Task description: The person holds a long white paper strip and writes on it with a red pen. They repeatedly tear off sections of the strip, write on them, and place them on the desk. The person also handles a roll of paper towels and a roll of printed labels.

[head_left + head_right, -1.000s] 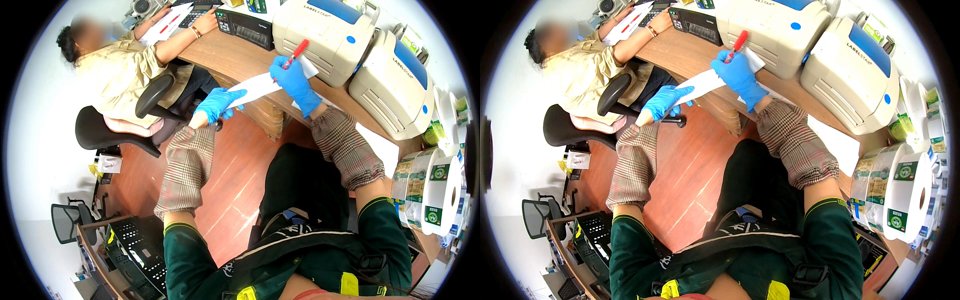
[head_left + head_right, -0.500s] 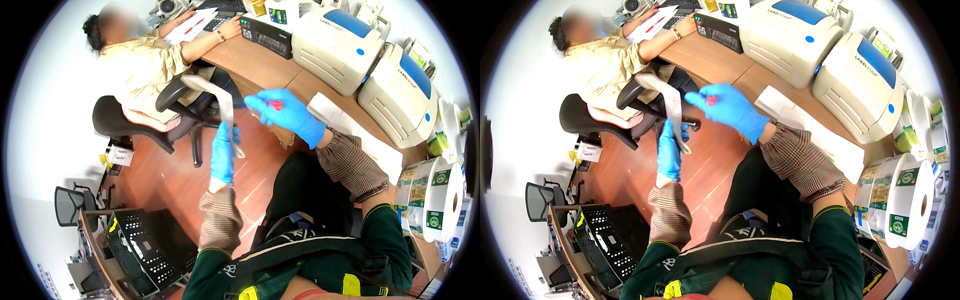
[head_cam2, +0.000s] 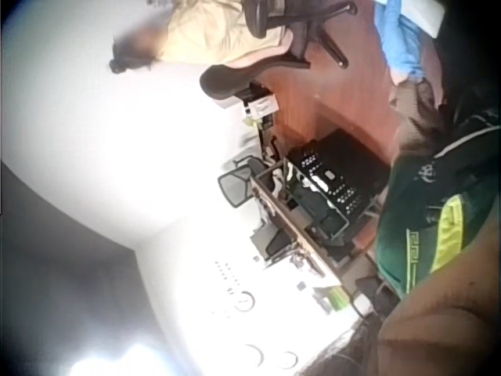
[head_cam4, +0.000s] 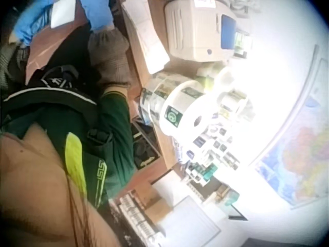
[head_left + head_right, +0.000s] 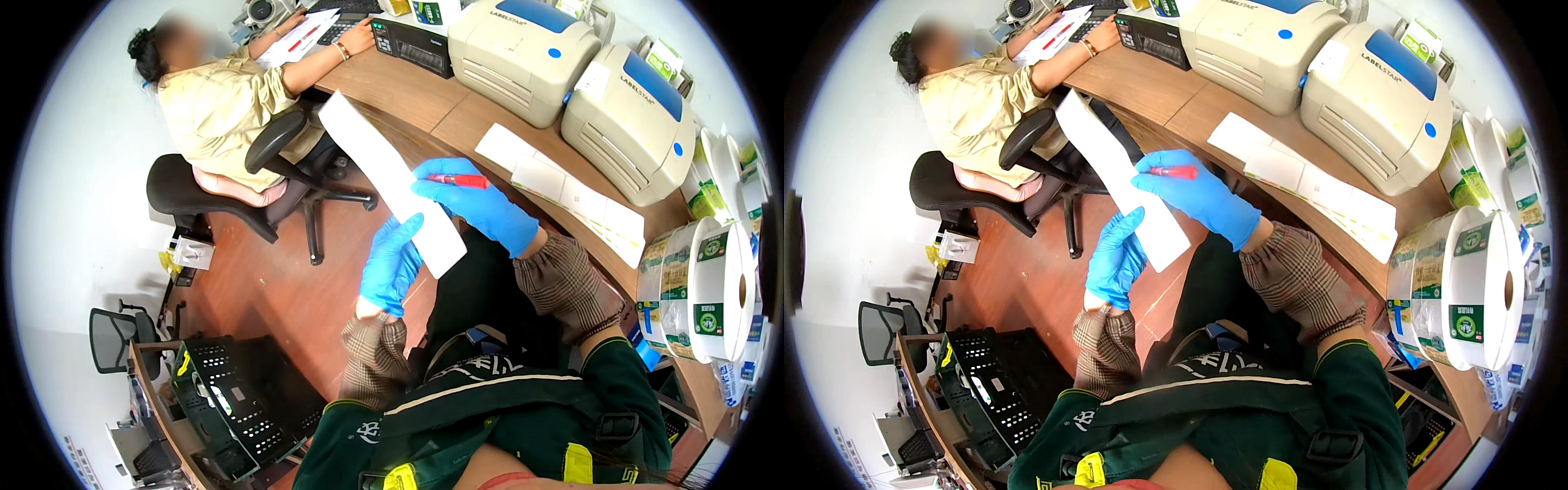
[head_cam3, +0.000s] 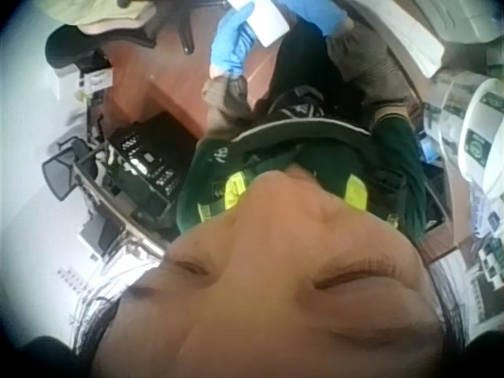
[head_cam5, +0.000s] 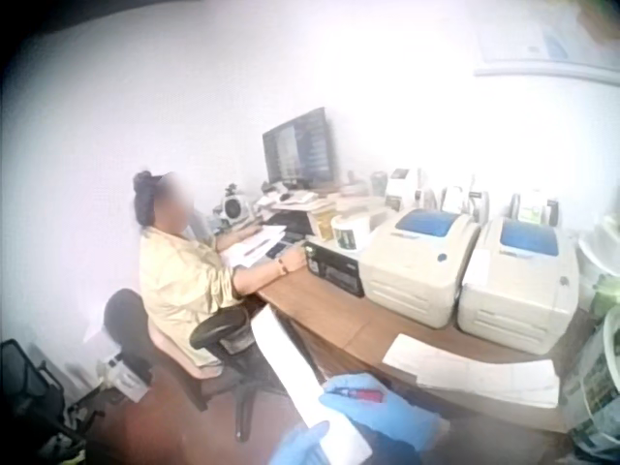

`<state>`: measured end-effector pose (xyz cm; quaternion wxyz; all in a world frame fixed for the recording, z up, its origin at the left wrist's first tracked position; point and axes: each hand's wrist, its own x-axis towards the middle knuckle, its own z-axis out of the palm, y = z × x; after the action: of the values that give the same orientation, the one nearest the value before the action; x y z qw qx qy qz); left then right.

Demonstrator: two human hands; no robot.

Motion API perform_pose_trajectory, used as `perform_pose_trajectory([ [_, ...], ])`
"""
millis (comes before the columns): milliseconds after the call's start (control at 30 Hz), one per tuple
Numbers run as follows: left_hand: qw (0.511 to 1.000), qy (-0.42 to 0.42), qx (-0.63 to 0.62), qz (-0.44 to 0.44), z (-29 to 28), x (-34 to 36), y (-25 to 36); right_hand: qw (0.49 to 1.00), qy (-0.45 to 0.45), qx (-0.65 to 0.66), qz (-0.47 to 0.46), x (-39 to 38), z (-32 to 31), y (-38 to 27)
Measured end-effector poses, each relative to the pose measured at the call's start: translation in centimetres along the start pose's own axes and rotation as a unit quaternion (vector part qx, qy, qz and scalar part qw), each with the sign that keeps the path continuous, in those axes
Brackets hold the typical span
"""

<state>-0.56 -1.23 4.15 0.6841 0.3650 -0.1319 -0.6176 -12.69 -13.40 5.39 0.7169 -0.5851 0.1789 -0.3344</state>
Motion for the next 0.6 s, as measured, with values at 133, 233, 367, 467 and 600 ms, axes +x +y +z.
perform_pose_trajectory([
  [133, 0.996, 0.01, 0.009, 0.087, 0.2, -0.6, -0.8, 0.985, -0.031, -0.127, -0.11, -3.0, -0.4, -1.7],
  [233, 0.992, 0.021, 0.033, 0.116, 0.2, -0.4, -1.6, 0.978, -0.043, -0.203, -0.035, -4.9, -1.0, -1.2],
  [367, 0.994, -0.004, 0.002, 0.11, 2.0, -0.5, -1.8, 0.968, 0.101, -0.094, -0.208, -6.9, -0.9, 0.6],
  [467, 0.986, 0.019, 0.031, 0.165, 2.7, -0.7, -1.4, 0.981, 0.082, -0.115, -0.133, -8.2, -2.7, -0.8],
  [600, 0.982, 0.046, -0.012, 0.184, 2.0, -0.9, -1.0, 0.992, 0.011, 0.031, -0.123, -10.0, -3.3, -2.9],
])
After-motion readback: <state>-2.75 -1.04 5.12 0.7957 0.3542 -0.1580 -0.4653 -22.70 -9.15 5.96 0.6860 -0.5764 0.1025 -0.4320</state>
